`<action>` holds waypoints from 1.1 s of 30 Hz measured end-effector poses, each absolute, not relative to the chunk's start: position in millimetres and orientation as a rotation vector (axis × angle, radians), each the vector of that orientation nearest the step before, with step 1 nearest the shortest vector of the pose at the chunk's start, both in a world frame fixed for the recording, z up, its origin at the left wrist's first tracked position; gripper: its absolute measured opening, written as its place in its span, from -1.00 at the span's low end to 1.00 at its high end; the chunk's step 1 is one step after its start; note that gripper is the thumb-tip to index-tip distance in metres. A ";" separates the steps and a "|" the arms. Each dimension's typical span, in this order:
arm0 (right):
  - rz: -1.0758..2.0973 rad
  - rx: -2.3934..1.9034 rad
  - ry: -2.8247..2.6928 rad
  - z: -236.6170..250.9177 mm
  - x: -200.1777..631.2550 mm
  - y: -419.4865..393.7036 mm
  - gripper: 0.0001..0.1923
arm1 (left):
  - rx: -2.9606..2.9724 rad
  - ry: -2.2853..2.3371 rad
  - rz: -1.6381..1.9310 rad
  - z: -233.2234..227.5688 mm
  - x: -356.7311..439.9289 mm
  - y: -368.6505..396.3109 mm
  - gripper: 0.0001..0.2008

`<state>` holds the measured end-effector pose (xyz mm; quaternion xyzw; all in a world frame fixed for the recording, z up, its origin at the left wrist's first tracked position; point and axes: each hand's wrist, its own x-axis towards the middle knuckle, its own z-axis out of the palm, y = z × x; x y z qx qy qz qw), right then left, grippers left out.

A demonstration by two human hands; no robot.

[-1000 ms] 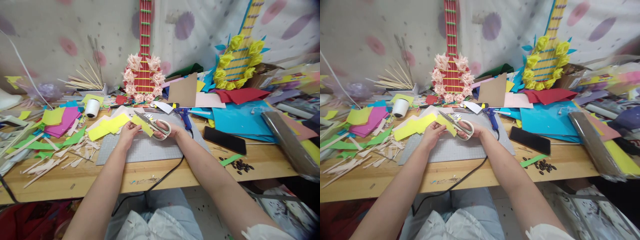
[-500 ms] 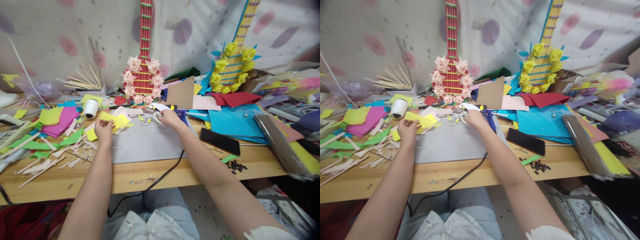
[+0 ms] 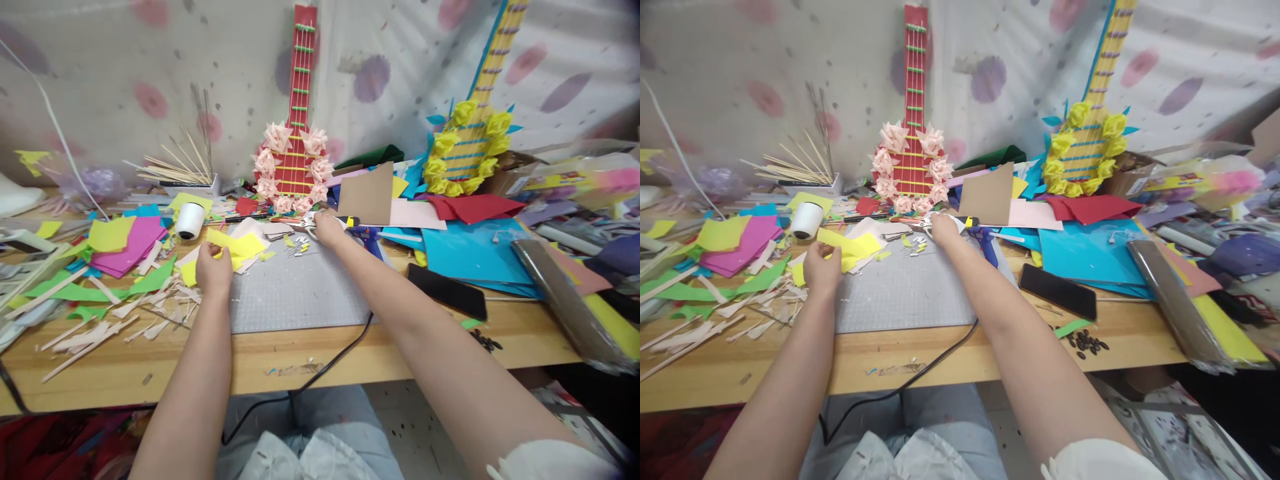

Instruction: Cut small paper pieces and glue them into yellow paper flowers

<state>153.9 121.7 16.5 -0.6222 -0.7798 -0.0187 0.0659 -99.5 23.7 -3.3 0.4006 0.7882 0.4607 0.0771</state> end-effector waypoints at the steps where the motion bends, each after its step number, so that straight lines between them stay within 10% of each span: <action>1: -0.065 -1.884 -2.346 16.0 152.4 123.2 -0.69 | 1.224 2.362 1.358 -3.4 -99.9 23.7 -0.77; 16: 0.238 -1.459 -2.492 12.5 153.1 47.6 -0.72 | 1.389 2.422 1.598 -5.4 -95.3 20.8 -0.45; 33: -0.083 -1.587 -2.488 -3.6 153.7 38.1 -0.71 | 1.580 2.087 1.598 -1.9 -76.3 17.6 -0.79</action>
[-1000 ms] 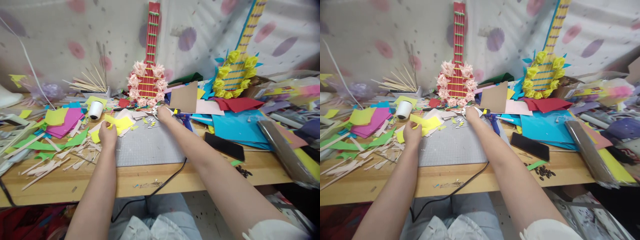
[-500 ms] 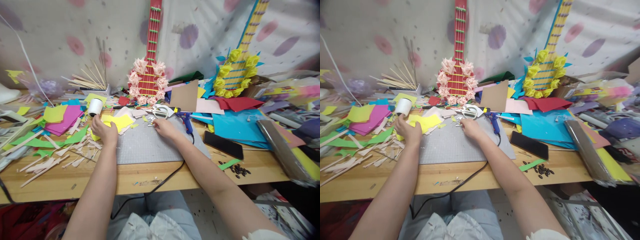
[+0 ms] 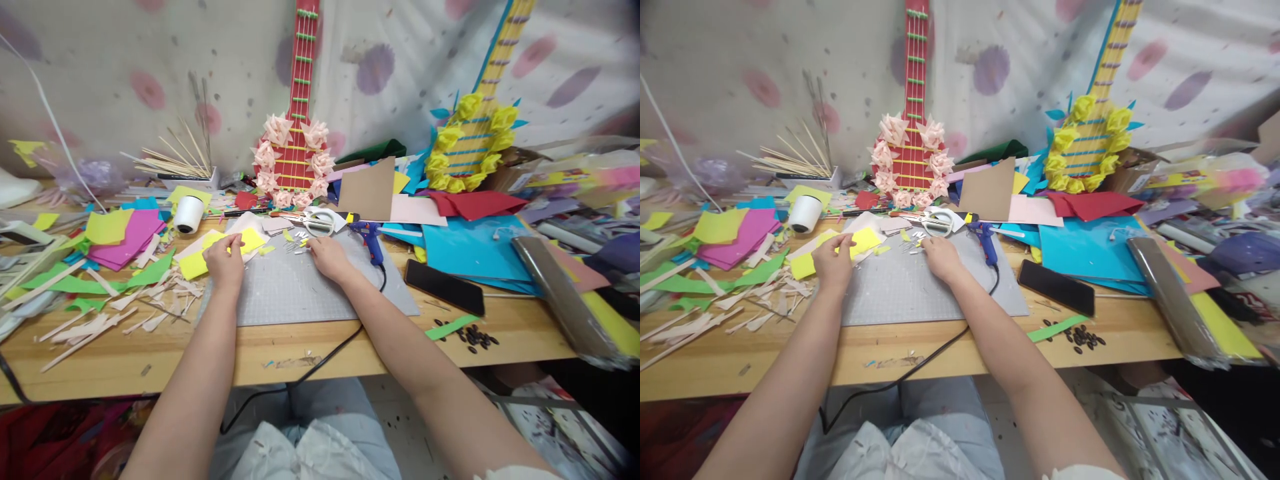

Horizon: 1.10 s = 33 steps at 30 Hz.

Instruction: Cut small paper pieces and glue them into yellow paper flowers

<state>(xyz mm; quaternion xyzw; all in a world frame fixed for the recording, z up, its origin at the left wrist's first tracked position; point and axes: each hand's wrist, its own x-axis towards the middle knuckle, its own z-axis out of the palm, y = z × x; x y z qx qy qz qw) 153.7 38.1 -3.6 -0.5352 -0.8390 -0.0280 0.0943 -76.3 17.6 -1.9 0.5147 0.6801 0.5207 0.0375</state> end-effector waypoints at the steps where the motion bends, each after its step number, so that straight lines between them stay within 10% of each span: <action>1: -0.083 -1.584 -2.499 -3.1 154.5 36.1 -0.71 | 1.597 2.087 1.595 -2.1 -74.7 17.2 -0.79; 33: 0.294 -1.614 -2.456 13.5 167.9 23.7 -0.65 | 2.061 1.928 1.203 -6.5 -20.5 0.2 -0.68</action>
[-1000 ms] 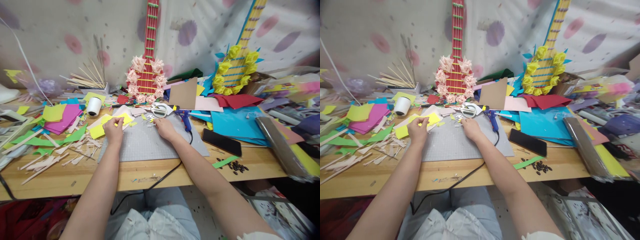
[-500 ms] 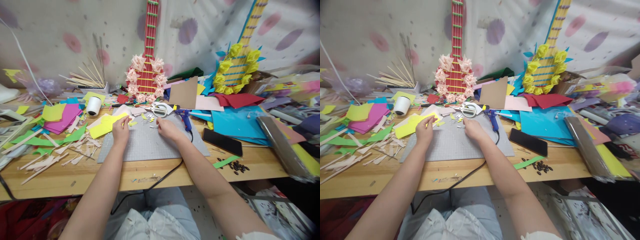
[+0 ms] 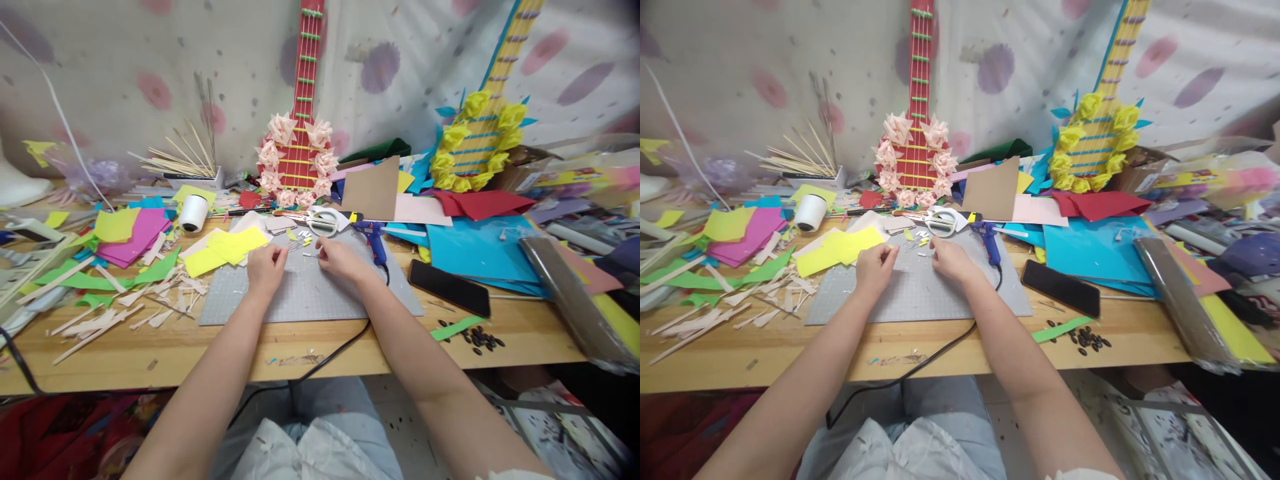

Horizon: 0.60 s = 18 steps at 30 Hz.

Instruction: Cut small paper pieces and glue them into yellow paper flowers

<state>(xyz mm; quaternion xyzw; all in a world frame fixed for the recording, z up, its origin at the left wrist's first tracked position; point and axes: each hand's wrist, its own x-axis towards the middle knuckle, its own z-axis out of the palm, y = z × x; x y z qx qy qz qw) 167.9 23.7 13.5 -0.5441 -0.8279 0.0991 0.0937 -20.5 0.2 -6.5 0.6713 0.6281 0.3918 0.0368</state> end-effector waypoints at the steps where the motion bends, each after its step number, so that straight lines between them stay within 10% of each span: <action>1: 0.266 -1.634 -2.475 14.8 166.3 22.4 -0.67 | 2.085 1.927 1.190 -6.7 -18.8 -0.5 -0.67; 18: 0.125 -2.063 -2.417 28.1 162.5 17.5 -0.56 | 1.985 1.872 1.174 -9.4 -20.3 -0.9 -0.71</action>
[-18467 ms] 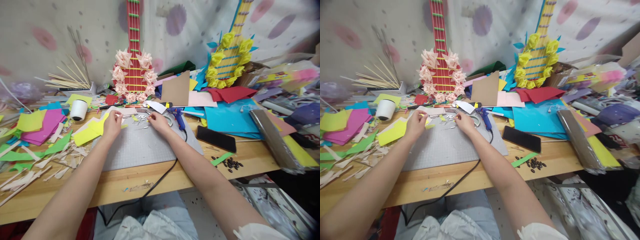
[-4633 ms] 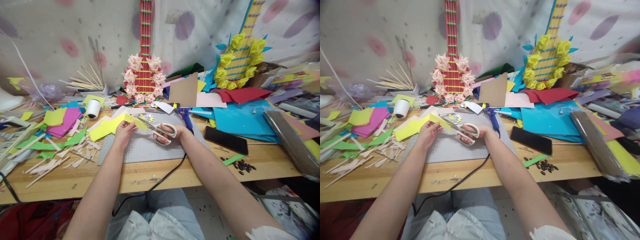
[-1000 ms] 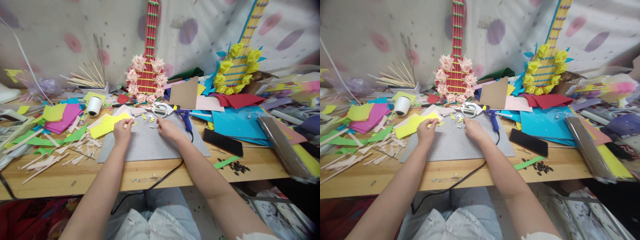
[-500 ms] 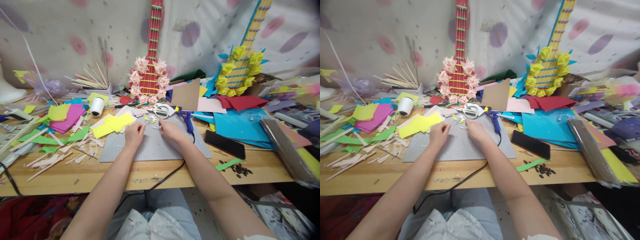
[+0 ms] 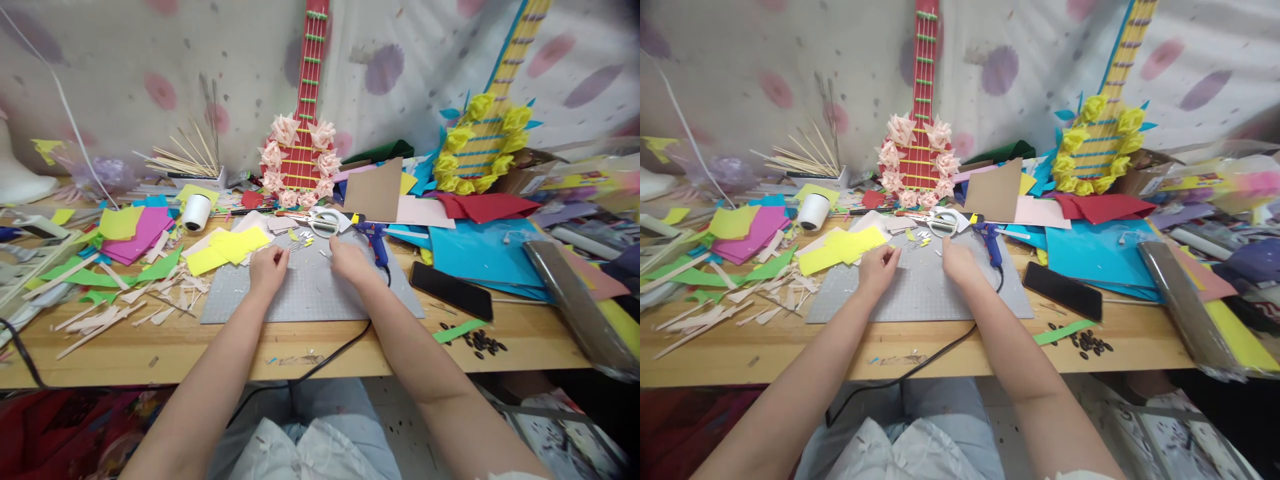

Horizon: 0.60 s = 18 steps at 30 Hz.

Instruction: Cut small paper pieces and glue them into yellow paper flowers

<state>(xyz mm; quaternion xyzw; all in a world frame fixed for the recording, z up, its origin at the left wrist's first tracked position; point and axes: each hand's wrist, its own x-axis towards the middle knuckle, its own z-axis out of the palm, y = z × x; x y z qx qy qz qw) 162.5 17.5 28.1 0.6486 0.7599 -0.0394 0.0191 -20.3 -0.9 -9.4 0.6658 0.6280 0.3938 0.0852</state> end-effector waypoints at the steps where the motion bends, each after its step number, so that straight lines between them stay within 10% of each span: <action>1: -0.110 2.019 2.329 28.7 162.0 19.0 -0.55 | 1.969 1.865 1.174 -9.5 -20.7 -0.8 -0.71; 10: -0.330 2.227 2.445 17.5 171.6 30.6 -0.75 | 1.869 1.827 1.270 -12.3 -22.0 0.8 -0.75; 18: -1.839 2.253 2.674 -11.6 131.7 32.1 -0.74 | 1.839 1.528 1.184 -18.2 -11.3 0.1 -0.80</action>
